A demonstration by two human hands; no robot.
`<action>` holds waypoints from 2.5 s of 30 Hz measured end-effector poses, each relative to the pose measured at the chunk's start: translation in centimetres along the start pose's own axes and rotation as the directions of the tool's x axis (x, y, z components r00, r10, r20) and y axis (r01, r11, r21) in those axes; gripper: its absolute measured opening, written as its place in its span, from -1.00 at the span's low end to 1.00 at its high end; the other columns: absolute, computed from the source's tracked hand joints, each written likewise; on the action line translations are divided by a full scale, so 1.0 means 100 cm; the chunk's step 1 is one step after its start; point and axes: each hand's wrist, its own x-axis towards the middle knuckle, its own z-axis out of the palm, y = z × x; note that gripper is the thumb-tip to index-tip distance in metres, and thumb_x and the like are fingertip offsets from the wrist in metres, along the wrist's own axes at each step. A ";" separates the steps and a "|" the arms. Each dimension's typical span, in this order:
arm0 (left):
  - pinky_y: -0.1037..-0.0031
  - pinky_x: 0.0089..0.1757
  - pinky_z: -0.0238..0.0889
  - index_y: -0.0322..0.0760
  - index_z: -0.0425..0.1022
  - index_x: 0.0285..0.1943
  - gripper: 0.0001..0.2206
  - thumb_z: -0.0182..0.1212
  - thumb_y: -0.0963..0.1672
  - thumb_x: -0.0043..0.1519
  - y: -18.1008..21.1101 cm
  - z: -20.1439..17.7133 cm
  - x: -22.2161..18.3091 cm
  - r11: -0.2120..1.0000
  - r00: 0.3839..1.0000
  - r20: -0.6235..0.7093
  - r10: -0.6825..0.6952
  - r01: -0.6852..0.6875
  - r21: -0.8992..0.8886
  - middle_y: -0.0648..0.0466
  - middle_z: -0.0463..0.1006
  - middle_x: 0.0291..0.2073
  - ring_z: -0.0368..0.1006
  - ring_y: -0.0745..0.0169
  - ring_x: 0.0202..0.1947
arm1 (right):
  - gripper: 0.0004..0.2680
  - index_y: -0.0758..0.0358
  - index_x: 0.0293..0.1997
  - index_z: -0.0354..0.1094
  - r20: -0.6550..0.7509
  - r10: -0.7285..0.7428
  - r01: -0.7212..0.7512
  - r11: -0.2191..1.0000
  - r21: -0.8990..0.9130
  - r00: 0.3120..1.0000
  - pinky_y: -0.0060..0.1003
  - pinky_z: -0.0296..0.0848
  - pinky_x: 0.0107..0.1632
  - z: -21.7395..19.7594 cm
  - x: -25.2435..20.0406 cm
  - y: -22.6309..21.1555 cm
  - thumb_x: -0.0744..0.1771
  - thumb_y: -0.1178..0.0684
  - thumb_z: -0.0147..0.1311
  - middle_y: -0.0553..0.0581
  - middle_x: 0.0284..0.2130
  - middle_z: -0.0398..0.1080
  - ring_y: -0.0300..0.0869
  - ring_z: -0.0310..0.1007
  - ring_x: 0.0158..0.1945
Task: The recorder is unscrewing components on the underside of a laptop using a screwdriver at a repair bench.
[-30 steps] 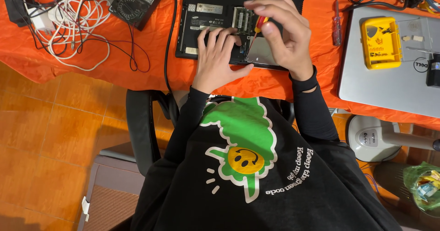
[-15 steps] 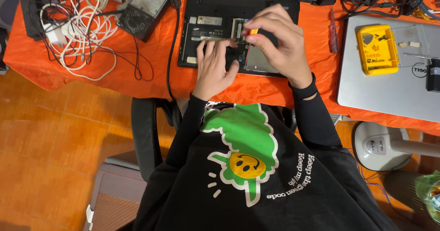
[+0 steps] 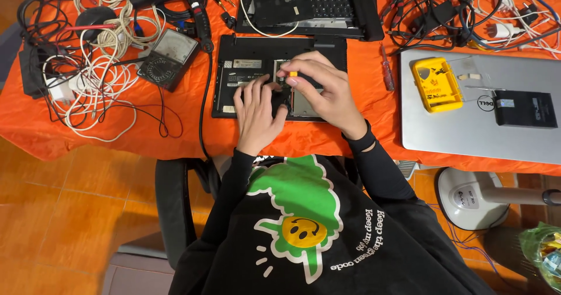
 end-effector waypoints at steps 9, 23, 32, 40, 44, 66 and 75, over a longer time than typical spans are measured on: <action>-0.02 0.28 -0.18 -0.29 0.38 0.18 -0.56 0.19 -0.04 0.15 -0.003 0.005 0.000 0.990 0.999 0.024 -0.035 0.031 0.139 -0.18 0.32 0.27 0.12 -0.11 0.37 | -0.78 0.33 0.21 0.42 -0.041 0.026 -0.029 0.998 -0.059 0.999 -0.27 0.49 0.12 0.004 0.005 -0.014 0.41 0.20 0.17 0.13 -0.07 0.56 -0.12 0.49 0.05; -0.09 0.38 -0.30 -0.31 0.33 0.27 -0.53 0.19 -0.06 0.20 -0.004 0.012 -0.004 0.989 0.995 0.087 -0.040 0.027 0.144 -0.16 0.31 0.36 0.11 -0.11 0.45 | -0.81 0.22 0.31 0.28 -0.066 0.179 -0.141 0.916 0.375 0.982 -0.41 0.50 0.16 -0.062 -0.017 0.001 0.52 0.17 0.08 0.06 0.02 0.43 -0.27 0.53 0.11; -0.26 0.35 -0.26 -0.35 0.38 0.25 -0.35 0.39 0.18 0.22 0.002 0.003 0.000 0.984 0.991 0.103 0.080 -0.095 0.150 -0.18 0.33 0.31 0.17 -0.13 0.38 | -0.87 0.28 0.00 0.22 -0.774 0.109 -0.087 0.994 0.070 0.624 -0.36 0.20 -0.36 -0.270 -0.171 0.058 0.55 0.30 0.14 0.04 -0.39 0.28 -0.31 0.13 -0.47; -0.24 0.39 -0.26 -0.32 0.37 0.30 -0.23 0.36 0.29 0.20 0.007 0.000 -0.002 0.963 0.980 0.200 -0.015 -0.039 0.265 -0.17 0.33 0.37 0.19 -0.17 0.43 | -0.81 0.28 0.37 0.13 -0.806 0.097 -0.141 0.990 0.018 0.584 -0.33 0.15 -0.26 -0.290 -0.230 0.061 0.60 0.04 -0.11 0.25 -0.18 0.36 -0.17 0.28 -0.24; -0.22 0.40 -0.27 -0.33 0.36 0.35 -0.17 0.28 0.34 0.22 0.003 0.002 -0.003 0.954 0.969 0.243 -0.039 -0.036 0.297 -0.17 0.31 0.39 0.16 -0.17 0.46 | -0.80 0.27 0.39 0.12 -0.836 0.123 -0.188 0.982 0.024 0.535 -0.35 0.13 -0.28 -0.288 -0.235 0.058 0.61 0.02 -0.11 0.26 -0.19 0.35 -0.16 0.29 -0.23; -0.21 0.47 -0.42 -0.48 0.24 0.44 0.02 0.34 0.34 0.04 -0.001 -0.007 0.009 0.929 0.875 0.450 -0.180 0.002 0.370 -0.29 0.17 0.40 -0.09 -0.34 0.54 | -0.80 0.42 -0.08 0.21 -0.859 0.145 -0.311 0.950 -0.018 0.492 -0.33 0.15 -0.31 -0.265 -0.263 0.045 0.58 0.07 -0.13 0.29 -0.30 0.32 -0.13 0.18 -0.39; -0.07 0.48 -0.55 -0.66 0.10 0.47 0.15 0.50 0.25 -0.08 0.008 -0.009 0.020 0.947 0.842 0.488 -0.232 0.082 0.310 -0.36 0.10 0.48 -0.20 -0.41 0.60 | -0.79 0.43 -0.07 0.21 -0.858 0.174 -0.352 0.936 -0.009 0.483 -0.33 0.16 -0.31 -0.251 -0.252 0.054 0.59 0.07 -0.14 0.29 -0.29 0.32 -0.12 0.19 -0.38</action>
